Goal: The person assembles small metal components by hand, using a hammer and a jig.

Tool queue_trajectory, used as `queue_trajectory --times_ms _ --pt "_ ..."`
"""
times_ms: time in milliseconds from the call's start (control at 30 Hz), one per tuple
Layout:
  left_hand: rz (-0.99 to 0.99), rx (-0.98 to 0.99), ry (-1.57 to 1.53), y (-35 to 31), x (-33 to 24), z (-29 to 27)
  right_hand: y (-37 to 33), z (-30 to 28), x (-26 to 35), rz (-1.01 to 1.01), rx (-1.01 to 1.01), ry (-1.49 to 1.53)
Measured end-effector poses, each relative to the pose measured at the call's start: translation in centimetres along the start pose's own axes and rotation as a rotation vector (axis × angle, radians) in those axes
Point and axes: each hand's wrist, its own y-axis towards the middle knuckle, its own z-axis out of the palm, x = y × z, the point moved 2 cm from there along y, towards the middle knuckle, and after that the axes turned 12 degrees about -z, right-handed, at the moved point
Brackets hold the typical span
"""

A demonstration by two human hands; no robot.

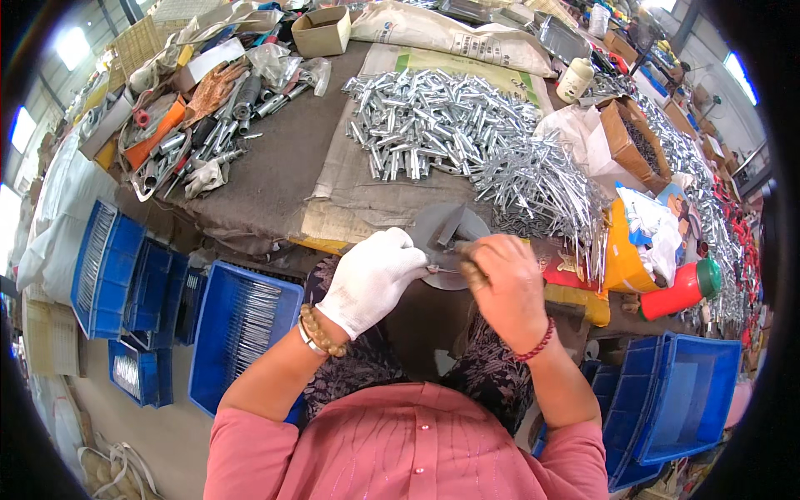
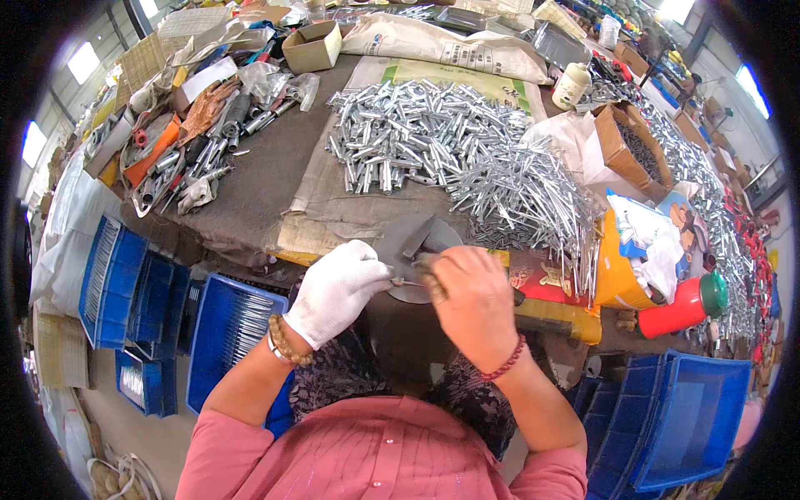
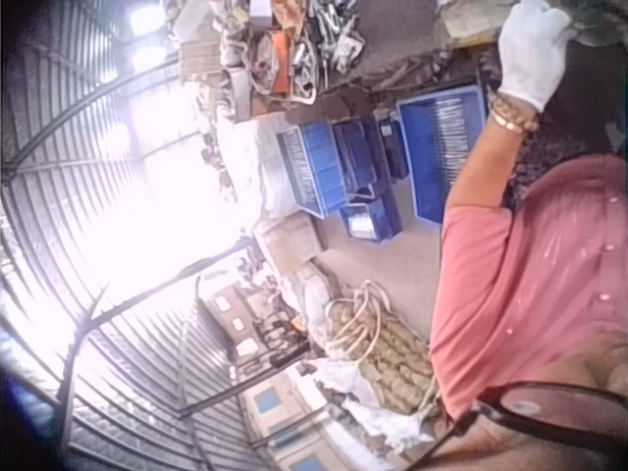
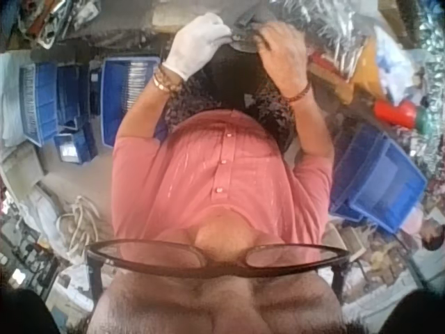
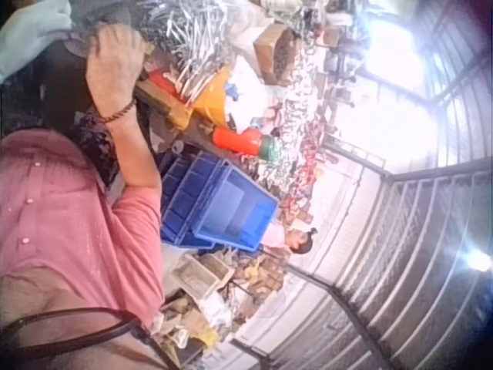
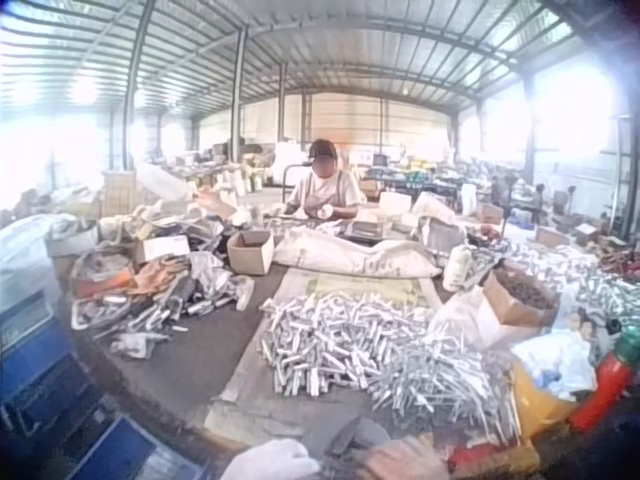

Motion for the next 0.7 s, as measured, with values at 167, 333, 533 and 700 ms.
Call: queue_trajectory --times_ms 167,333,533,700 --pt "-0.018 -0.003 -0.115 -0.1 -0.2 -0.3 -1.0 -1.4 -2.1 0.092 0.151 -0.149" --pt "-0.011 0.016 -0.138 0.2 0.0 -0.3 -1.5 -3.0 -0.5 0.212 0.05 0.043" --pt "0.014 -0.007 -0.158 0.2 0.2 -0.2 -2.8 -3.7 1.7 0.045 -0.054 0.031" --pt "0.026 -0.005 -0.112 0.3 0.4 0.1 -3.0 -2.8 1.4 0.071 0.015 0.1"
